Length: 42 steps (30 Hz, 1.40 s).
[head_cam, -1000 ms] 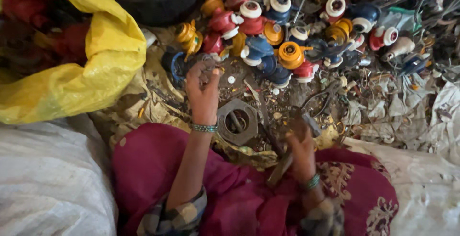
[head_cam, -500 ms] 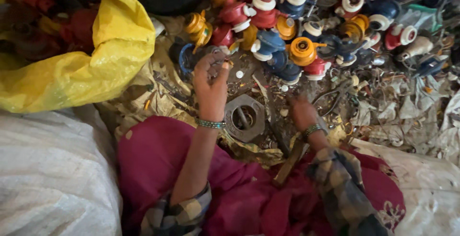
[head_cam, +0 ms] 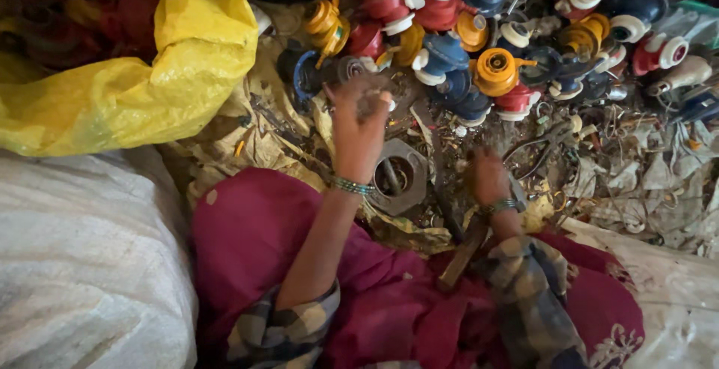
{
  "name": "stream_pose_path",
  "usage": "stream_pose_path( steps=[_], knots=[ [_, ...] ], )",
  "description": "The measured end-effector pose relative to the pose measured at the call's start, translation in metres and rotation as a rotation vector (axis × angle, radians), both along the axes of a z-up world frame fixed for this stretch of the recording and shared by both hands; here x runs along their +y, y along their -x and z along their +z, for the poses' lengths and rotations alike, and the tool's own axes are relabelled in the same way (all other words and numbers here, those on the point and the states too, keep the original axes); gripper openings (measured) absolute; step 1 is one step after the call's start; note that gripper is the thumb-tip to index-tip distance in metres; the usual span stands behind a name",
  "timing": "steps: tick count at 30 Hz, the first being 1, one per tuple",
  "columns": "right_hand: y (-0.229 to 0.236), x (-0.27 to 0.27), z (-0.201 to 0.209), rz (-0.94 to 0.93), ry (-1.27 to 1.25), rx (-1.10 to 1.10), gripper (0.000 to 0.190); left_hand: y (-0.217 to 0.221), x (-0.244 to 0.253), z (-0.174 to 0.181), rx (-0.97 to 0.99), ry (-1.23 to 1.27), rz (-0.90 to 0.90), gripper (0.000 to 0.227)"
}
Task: The person sits on the floor and uses a hammer to strike small metal parts placed on a metal base, breaking them apart. They handle the parts by hand, repositioning them between strikes and discarding broken pieces onto the surrounding floor.
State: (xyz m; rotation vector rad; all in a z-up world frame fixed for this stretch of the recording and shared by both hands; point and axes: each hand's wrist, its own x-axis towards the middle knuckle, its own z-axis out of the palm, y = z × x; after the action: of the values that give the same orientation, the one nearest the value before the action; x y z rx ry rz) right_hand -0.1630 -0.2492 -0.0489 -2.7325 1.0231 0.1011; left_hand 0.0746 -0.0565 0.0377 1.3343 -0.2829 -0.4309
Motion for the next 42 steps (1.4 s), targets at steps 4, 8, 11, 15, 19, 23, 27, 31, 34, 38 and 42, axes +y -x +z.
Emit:
stream_pose_path(
  steps=[4,8,11,15,19,23,27,31,34,38,42],
  knots=[
    [-0.021,0.015,0.072,0.004,-0.078,-0.268,0.024,0.023,-0.022,-0.026,0.347,-0.011,-0.252,0.033],
    [-0.052,0.036,0.118,0.046,-0.401,-0.440,0.030,0.039,-0.038,-0.053,0.410,0.130,-0.265,0.041],
    [-0.072,0.034,0.100,0.110,-0.254,-0.465,0.020,0.036,-0.035,-0.068,0.808,0.092,-0.282,0.041],
    [-0.076,0.023,0.020,0.317,0.037,-0.100,0.037,0.026,-0.033,-0.087,0.706,0.043,-0.193,0.052],
    [-0.054,0.023,-0.029,0.350,0.032,-0.225,0.044,0.022,-0.043,-0.099,0.487,0.054,-0.049,0.049],
    [-0.054,0.021,0.019,0.168,0.018,-0.373,0.037,0.028,-0.042,-0.087,0.586,0.028,-0.140,0.048],
    [-0.057,0.037,0.104,0.016,-0.236,-0.554,0.031,0.027,-0.034,-0.055,0.785,-0.038,-0.251,0.047],
    [-0.062,0.041,0.123,-0.191,-0.434,-0.577,0.027,0.027,-0.027,-0.031,0.867,0.135,-0.260,0.035],
    [-0.066,0.032,0.081,0.141,0.030,-0.380,0.025,0.026,-0.024,-0.029,0.856,0.111,-0.253,0.023],
    [-0.047,0.038,0.001,0.171,0.020,-0.034,0.033,0.025,-0.031,-0.043,0.728,0.084,-0.190,0.020],
    [-0.024,0.046,-0.047,0.153,0.053,-0.156,0.033,0.031,-0.035,-0.060,0.671,0.152,-0.189,0.018]
  ],
)
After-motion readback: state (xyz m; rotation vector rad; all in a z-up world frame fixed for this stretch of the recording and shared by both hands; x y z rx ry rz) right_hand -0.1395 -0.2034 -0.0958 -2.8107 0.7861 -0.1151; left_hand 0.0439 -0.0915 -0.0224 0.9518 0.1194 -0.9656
